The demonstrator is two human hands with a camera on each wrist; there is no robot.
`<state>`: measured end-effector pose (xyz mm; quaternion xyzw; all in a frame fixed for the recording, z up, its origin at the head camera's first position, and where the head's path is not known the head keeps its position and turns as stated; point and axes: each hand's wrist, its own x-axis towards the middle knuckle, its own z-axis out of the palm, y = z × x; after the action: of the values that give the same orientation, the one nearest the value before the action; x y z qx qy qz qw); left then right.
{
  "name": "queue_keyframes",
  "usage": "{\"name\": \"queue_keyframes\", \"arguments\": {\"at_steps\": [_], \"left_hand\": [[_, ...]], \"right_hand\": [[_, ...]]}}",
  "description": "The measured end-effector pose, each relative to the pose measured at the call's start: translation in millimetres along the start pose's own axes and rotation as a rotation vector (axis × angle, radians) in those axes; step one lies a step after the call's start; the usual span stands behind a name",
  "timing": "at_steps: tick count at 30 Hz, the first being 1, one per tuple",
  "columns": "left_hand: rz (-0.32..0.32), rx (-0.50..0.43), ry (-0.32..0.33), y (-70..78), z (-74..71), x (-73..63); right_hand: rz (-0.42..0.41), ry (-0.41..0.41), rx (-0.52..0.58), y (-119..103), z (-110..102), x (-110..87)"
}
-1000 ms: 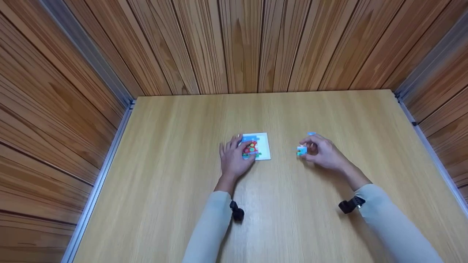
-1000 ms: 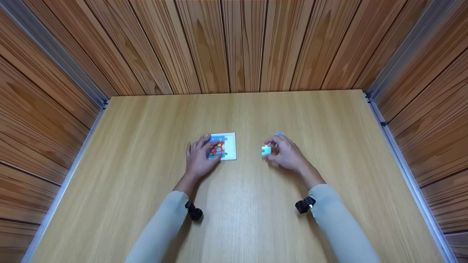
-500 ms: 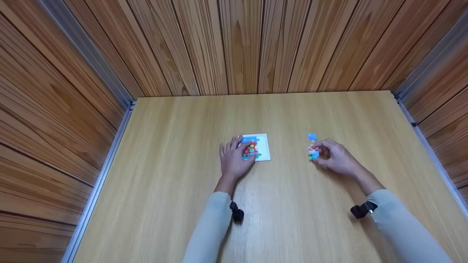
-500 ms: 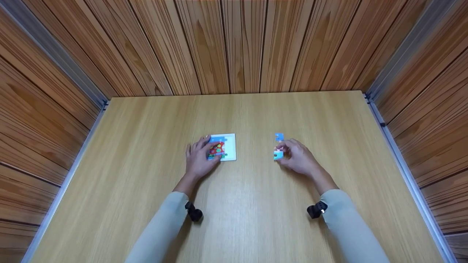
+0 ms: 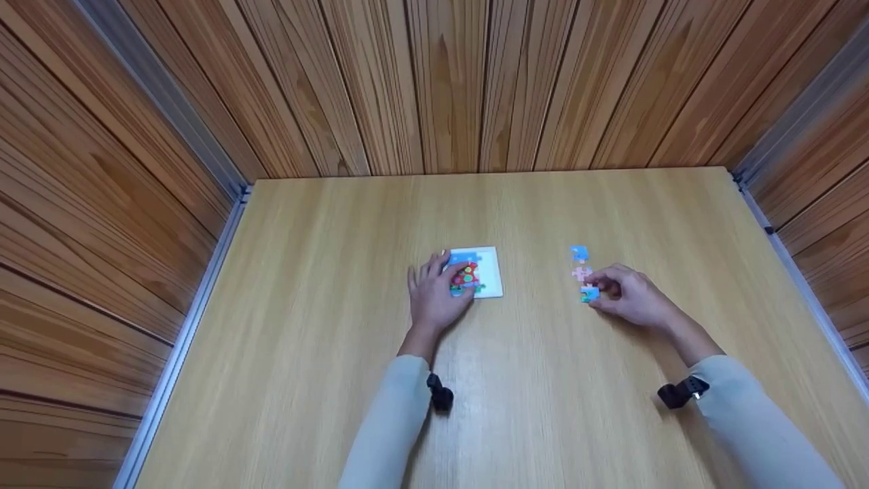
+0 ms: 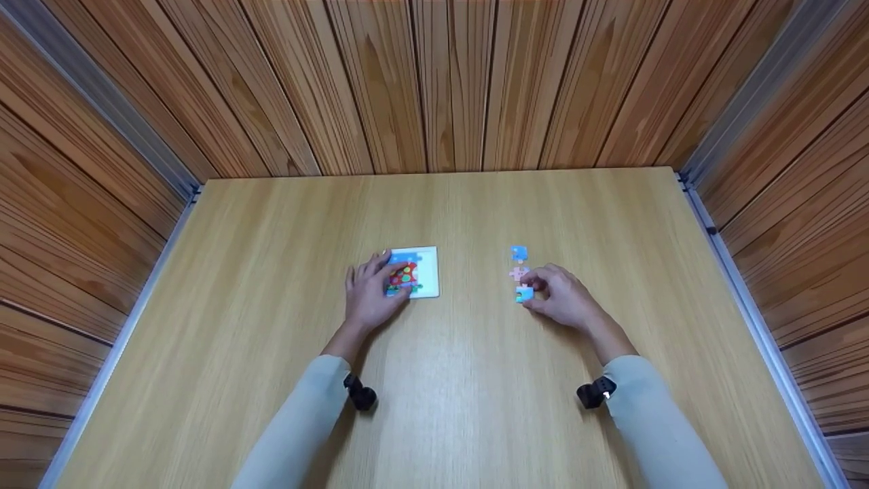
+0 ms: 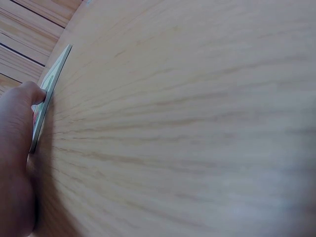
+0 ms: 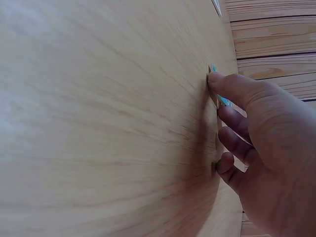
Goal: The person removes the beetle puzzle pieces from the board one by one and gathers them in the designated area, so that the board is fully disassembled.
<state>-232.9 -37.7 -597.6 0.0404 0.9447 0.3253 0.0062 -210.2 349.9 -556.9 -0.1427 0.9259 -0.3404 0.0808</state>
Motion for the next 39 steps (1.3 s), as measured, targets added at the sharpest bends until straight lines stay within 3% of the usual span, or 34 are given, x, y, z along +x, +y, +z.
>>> {"name": "queue_keyframes", "arguments": {"at_steps": [19, 31, 39], "left_hand": [[0.016, 0.002, 0.018, 0.3, -1.0, 0.0], [0.004, 0.008, -0.003, 0.2, 0.4, 0.3], [-0.001, 0.008, -0.002, 1.1, -0.8, -0.3]], "right_hand": [[-0.052, -0.009, -0.018, 2.9, -2.2, -2.5], [-0.011, -0.044, 0.002, 1.4, -3.2, -2.9], [-0.033, -0.029, 0.018, -3.9, -7.1, -0.1]]}}
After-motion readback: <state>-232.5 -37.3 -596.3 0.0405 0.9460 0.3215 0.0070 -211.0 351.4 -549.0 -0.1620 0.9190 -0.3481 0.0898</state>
